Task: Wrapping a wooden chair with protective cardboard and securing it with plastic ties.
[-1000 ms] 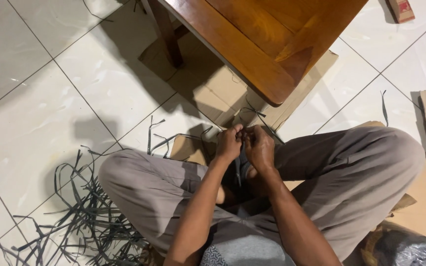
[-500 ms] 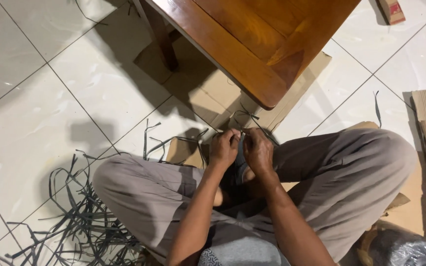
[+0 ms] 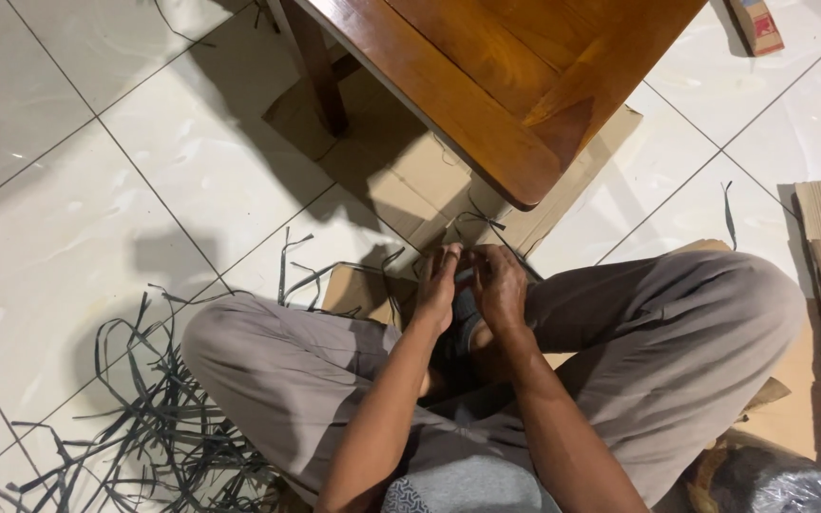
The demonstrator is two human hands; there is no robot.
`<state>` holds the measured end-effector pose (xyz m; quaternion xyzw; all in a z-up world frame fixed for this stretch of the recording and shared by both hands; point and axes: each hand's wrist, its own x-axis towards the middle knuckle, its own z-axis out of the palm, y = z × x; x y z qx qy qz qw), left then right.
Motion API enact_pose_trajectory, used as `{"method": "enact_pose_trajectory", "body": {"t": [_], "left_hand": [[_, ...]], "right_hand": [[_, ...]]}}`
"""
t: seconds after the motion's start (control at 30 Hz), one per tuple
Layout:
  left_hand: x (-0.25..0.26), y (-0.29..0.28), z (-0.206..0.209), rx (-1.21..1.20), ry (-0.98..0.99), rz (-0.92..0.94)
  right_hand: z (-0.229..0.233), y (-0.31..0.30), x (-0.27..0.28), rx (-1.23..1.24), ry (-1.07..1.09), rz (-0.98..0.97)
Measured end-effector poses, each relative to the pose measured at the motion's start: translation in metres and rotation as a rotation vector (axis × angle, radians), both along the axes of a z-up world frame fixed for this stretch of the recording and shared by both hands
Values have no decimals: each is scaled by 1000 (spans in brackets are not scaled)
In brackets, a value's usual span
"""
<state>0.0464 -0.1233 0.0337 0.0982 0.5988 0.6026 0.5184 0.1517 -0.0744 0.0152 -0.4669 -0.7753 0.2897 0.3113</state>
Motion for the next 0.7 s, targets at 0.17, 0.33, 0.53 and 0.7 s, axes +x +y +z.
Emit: {"method": "enact_pose_trajectory", "body": {"t": [0.17, 0.33, 0.53, 0.7], "left_hand": [[-10, 11, -111, 233, -282, 72], [-8, 7, -92, 272, -455, 123], [-6, 15, -118, 215, -425, 134], [0, 11, -110, 196, -148, 106]], "right_hand": [[4, 2, -6, -73, 28, -35], [-6, -3, -14, -270, 149, -142], [-8, -4, -18, -388, 229, -269], [-13, -4, -11, 4, 20, -88]]}}
